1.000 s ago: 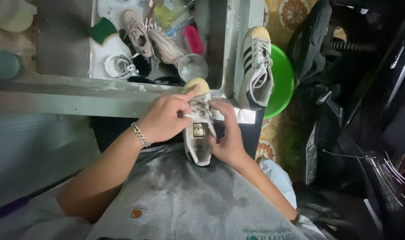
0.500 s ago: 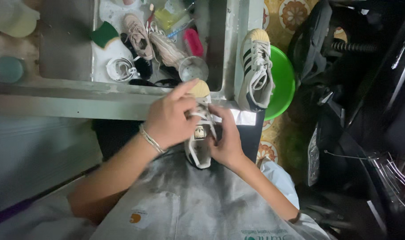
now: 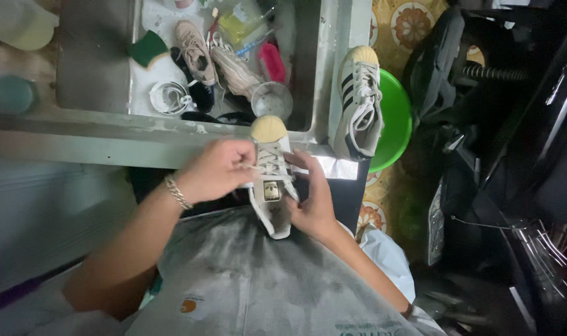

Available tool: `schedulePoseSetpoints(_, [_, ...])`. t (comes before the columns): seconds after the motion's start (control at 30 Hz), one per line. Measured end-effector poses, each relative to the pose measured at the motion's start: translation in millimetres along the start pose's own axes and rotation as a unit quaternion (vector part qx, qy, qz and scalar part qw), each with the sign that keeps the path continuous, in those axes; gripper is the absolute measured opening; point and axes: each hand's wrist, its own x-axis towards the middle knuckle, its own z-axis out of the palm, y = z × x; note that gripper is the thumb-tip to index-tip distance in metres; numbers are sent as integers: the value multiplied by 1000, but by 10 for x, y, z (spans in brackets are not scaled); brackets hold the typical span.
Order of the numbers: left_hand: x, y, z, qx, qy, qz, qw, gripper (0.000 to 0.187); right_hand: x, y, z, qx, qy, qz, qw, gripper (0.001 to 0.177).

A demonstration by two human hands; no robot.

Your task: The person removes the laces from a white sneaker, rinses the laces under running water, and scrubs the shoe with a brush. They repeat the process for the second shoe, rinsing both the shoes and laces in a sink.

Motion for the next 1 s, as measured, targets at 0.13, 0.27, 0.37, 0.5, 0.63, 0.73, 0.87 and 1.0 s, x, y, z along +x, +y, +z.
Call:
schedulePoseSetpoints(0.13, [125, 8, -178, 279, 60, 6, 958, 15, 24, -57, 23, 7, -6, 1, 1000, 105])
schedulePoseSetpoints(0.27, [200, -474, -100, 546, 245, 385, 702, 23, 57, -59, 24, 0, 6, -18, 1000, 102])
schedulePoseSetpoints(0.37, [85, -458, 247, 304, 327, 273, 852, 29, 49, -20, 53, -28, 16, -41, 999, 100])
schedulePoseSetpoints(0.5, [135, -526, 249, -281, 139, 19, 949, 82, 66, 20, -31, -26, 24, -37, 999, 93])
schedulePoseSetpoints(0.63, [281, -398, -810, -7, -6, 113, 994, 75, 140, -18, -19, -5, 5, -53, 999, 94])
schedulePoseSetpoints(0.73, [829, -337, -1652, 259, 288, 109, 915, 57, 137, 13, 8, -47, 3, -68, 997, 96])
schedulePoseSetpoints(0.87, [1754, -305, -2743, 360, 404, -40, 840, 101, 129, 11, 59, -57, 36, -97, 993, 83])
schedulePoseSetpoints(1.0, [2794, -613, -3995, 300, 542, -98, 779, 136, 86, 126, 33, -45, 38, -71, 996, 81])
